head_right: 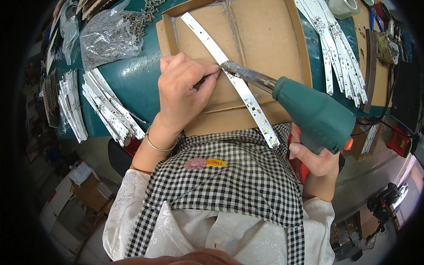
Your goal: The person uses a soldering iron to apply heat to small components on white LED light strips. They handle the strips one at a time, placing them on a cardboard jig, applying the soldering iron, and then moving the finished strip to a pile on the table.
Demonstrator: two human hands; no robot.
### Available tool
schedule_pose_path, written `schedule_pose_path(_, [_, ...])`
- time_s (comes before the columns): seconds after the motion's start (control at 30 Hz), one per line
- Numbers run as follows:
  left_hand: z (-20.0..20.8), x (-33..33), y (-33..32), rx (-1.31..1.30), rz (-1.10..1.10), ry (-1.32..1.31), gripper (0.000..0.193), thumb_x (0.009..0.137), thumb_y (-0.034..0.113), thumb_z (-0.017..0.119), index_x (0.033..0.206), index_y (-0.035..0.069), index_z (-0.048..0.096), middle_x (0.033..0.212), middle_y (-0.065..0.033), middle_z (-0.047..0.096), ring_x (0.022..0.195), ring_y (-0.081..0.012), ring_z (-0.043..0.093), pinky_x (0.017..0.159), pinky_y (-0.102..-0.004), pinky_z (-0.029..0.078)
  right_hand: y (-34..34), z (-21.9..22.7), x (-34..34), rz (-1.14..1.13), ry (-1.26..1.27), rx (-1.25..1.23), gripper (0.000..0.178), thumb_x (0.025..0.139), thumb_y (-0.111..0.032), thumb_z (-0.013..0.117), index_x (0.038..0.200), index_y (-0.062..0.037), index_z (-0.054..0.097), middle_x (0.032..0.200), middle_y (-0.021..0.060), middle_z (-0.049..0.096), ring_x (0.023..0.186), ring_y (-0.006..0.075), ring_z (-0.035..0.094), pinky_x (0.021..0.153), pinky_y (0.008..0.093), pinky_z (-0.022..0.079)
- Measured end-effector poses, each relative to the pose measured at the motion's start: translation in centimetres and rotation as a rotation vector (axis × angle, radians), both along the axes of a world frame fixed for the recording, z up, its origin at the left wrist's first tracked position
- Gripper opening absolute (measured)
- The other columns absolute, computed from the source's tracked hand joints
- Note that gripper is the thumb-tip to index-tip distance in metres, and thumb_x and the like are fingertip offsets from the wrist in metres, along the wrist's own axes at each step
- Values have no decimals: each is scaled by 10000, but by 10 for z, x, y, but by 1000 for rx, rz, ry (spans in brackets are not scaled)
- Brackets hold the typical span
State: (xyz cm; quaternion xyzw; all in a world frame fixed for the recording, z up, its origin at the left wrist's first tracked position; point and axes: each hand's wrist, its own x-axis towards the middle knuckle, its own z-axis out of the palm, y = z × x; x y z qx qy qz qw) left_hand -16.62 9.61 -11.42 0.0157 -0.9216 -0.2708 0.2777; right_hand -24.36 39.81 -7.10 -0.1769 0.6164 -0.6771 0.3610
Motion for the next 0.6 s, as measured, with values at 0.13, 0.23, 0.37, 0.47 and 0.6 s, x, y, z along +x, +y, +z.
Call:
schedule_pose_path(0.13, [-1, 0, 0, 8, -3, 4, 205, 670, -14, 788, 810, 108, 701, 775, 32, 710, 651, -154, 549, 703, -309, 365, -5, 9, 4, -100, -25, 28, 600, 779, 76, 685, 1327, 86, 441, 942, 165, 574, 701, 170, 583, 546, 273, 550])
schedule_pose_path(0.23, [-1, 0, 0, 17, -6, 1, 205, 672, -11, 789, 814, 109, 702, 773, 31, 711, 650, -154, 548, 703, -309, 365, -2, 9, 1, -75, -63, -25, 601, 766, 73, 696, 1316, 83, 454, 937, 164, 574, 699, 176, 583, 546, 278, 548])
schedule_pose_path(0.37, [-2, -1, 0, 18, -7, 4, 204, 675, -8, 790, 817, 108, 702, 777, 30, 712, 651, -154, 549, 705, -310, 365, -10, 8, 7, -145, -4, 105, 693, 772, -73, 753, 1332, 120, 393, 782, 103, 477, 529, 162, 524, 461, 269, 493])
schedule_pose_path(0.47, [-2, 0, 0, 15, -6, -2, 204, 676, -8, 790, 820, 107, 702, 778, 29, 713, 653, -154, 550, 707, -310, 367, -10, 7, 7, -128, 22, 119, 681, 773, -64, 749, 1327, 116, 397, 792, 107, 478, 540, 163, 531, 471, 274, 498])
schedule_pose_path(0.6, [-2, 0, 0, 13, -5, -1, 206, 676, -9, 789, 823, 105, 703, 777, 28, 712, 652, -153, 550, 708, -310, 367, -6, 5, 6, -94, 39, 122, 692, 774, -53, 747, 1345, 113, 391, 812, 109, 483, 563, 165, 546, 480, 275, 504])
